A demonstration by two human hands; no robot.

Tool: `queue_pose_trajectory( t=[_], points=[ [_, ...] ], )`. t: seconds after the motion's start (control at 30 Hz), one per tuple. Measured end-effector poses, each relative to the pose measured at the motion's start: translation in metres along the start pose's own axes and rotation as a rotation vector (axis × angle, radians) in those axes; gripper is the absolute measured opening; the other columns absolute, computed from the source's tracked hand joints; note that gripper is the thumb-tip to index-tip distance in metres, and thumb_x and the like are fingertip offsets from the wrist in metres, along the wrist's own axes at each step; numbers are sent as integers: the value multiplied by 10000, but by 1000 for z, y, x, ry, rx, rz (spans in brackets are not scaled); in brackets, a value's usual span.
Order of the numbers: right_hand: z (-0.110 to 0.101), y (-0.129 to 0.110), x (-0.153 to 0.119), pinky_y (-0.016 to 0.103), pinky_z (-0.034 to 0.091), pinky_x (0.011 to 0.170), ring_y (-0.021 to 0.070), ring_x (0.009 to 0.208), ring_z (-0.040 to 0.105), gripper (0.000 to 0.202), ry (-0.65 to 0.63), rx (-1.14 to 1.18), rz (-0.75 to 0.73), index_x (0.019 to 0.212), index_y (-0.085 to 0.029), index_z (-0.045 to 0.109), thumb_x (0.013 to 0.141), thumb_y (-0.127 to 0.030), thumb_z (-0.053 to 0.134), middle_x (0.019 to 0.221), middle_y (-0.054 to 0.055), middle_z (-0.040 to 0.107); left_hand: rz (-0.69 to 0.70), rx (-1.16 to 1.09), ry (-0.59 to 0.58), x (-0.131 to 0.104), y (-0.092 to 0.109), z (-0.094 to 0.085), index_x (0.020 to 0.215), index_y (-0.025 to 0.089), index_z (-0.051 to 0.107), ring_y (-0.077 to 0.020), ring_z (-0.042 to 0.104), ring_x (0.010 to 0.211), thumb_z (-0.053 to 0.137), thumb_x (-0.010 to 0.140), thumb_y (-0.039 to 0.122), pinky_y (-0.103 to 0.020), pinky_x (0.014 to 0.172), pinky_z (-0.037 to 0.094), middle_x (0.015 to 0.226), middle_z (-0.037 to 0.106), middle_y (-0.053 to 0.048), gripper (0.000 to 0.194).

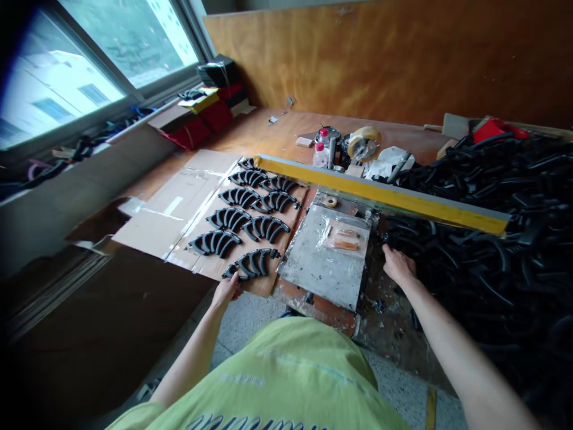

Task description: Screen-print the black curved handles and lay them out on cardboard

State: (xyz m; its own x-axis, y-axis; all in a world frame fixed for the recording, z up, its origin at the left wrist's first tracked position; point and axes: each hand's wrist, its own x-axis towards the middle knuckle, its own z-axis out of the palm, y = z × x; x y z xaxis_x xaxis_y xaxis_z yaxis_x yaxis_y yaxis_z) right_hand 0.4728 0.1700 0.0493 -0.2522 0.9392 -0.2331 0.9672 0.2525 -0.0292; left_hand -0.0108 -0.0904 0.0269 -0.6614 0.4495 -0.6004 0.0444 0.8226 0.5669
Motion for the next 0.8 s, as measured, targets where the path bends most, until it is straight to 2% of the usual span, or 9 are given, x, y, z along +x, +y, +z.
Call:
queue_pose_trajectory(
  t=[0.07, 0.17, 0.23, 0.3, 0.4, 0.47, 0.53, 0.67, 0.8],
  points=[
    [-12, 12, 0, 352, 490, 748, 260, 950, 642, 515, 32, 163, 81, 1279, -228, 548, 773, -135, 527, 1107, 123, 660, 35, 2, -16, 1, 6, -3, 668, 200, 520, -206, 630, 585, 445, 828, 576, -273, 520, 464, 635, 673, -97, 415],
    [-35, 28, -5, 371, 529, 740, 247, 829, 667, 487, 104, 562, 170, 1239, -191, 604, 757, -265, 603, 973, 109, 677, 60, 52, -15, 0, 16, -14, 682, 197, 547, -220, 627, 579, 498, 786, 575, -277, 517, 446, 573, 641, -62, 395],
    [-47, 26, -10, 381, 550, 723, 218, 736, 666, 504, 159, 872, 102, 1226, -181, 616, 746, -335, 630, 910, 77, 662, 74, 97, -4, 0, 26, -23, 674, 198, 573, -232, 620, 561, 512, 767, 569, -281, 514, 429, 502, 596, -38, 388],
    [-53, 9, -11, 391, 550, 772, 200, 759, 657, 520, 217, 1041, -61, 1225, -200, 621, 728, -349, 659, 936, 51, 647, 135, 144, 12, -1, 42, -27, 686, 200, 590, -224, 609, 547, 503, 767, 568, -278, 518, 421, 497, 593, -25, 387],
    [-47, -32, -1, 410, 501, 897, 203, 892, 623, 358, 266, 957, -287, 1088, -234, 704, 733, -249, 658, 958, 39, 636, 320, 183, 27, -5, 79, -19, 735, 195, 605, -192, 588, 526, 474, 792, 575, -265, 519, 415, 557, 632, -19, 405],
    [-38, -58, 9, 420, 473, 935, 205, 925, 600, 280, 306, 833, -360, 992, -238, 740, 756, -154, 615, 948, 47, 625, 452, 166, 1, -12, 109, -7, 759, 192, 605, -172, 578, 516, 473, 802, 581, -255, 514, 413, 596, 650, -17, 414],
    [-30, -76, 17, 430, 463, 944, 209, 936, 583, 302, 348, 725, -406, 975, -241, 747, 780, -90, 572, 945, 56, 612, 572, 125, -39, -23, 142, 6, 763, 191, 601, -153, 569, 509, 486, 807, 587, -241, 508, 412, 614, 656, -13, 415],
    [-22, -93, 22, 429, 449, 949, 225, 987, 534, 362, 394, 532, -523, 1089, -240, 709, 829, -67, 525, 972, 69, 612, 773, -88, -108, -54, 209, 27, 852, 188, 607, -114, 522, 475, 526, 813, 587, -209, 479, 397, 595, 625, 6, 409],
    [-17, -96, 23, 388, 446, 926, 222, 1009, 510, 393, 406, 400, -577, 1132, -200, 678, 855, -43, 447, 1022, 85, 614, 916, -496, -306, -94, 274, 37, 1062, 204, 562, -98, 507, 463, 455, 860, 608, -196, 470, 406, 606, 602, 23, 465]
  ],
)
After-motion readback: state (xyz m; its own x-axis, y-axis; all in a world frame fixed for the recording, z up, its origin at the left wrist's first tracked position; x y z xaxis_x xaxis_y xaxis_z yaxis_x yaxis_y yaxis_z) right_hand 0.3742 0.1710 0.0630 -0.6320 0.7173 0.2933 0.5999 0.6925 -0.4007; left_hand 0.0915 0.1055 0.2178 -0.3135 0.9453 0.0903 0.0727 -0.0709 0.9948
